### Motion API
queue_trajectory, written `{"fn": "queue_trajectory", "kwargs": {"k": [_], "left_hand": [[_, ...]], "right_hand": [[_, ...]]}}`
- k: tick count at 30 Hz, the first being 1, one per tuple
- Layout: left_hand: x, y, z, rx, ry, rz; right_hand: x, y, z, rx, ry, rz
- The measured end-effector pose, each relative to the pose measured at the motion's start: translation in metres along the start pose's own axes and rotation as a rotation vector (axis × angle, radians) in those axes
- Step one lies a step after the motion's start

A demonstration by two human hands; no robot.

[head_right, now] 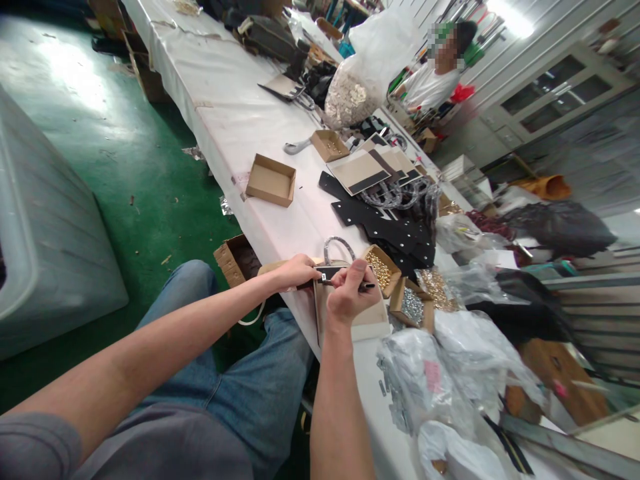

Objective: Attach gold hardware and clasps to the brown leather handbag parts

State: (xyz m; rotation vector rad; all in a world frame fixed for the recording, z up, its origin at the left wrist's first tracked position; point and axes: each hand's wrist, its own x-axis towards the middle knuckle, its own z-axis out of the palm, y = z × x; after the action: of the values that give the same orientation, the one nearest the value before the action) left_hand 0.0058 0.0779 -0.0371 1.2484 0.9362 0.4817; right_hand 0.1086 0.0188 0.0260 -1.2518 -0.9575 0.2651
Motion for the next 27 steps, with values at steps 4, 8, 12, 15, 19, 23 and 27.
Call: {"fn": "queue_trajectory", "kwargs": {"k": [4,8,12,15,19,23,27], "left_hand": [[0.000,-0.003,0.001,-0.006,-0.019,-0.001],[0.000,-0.006,0.005,-0.012,0.010,-0.002],[0.002,-0.009,0.005,0.021,0.025,0.031],[0.001,-0.009,0.004,0.043,0.018,0.072],[-0.004,-0.003,0.002,0.045,0.024,0.041],[-0.008,0.005,0.002,0.086,0.044,-0.019],[-0.007,0.007,0.001,0.086,0.042,-0.045]], "right_hand": [[-0.004,0.003,0.002,-0.051,0.004,0.013],[-0.001,0.006,0.005,-0.042,0.003,0.014],[0.000,0.009,0.006,0.017,0.036,0.010],[0.003,0.012,0.006,0.048,0.051,0.025],[0.014,0.011,0.006,0.021,-0.001,0.083],[0.021,0.004,0.007,0.005,-0.024,0.020],[0.015,0.002,0.012,0.005,-0.005,-0.022]]}}
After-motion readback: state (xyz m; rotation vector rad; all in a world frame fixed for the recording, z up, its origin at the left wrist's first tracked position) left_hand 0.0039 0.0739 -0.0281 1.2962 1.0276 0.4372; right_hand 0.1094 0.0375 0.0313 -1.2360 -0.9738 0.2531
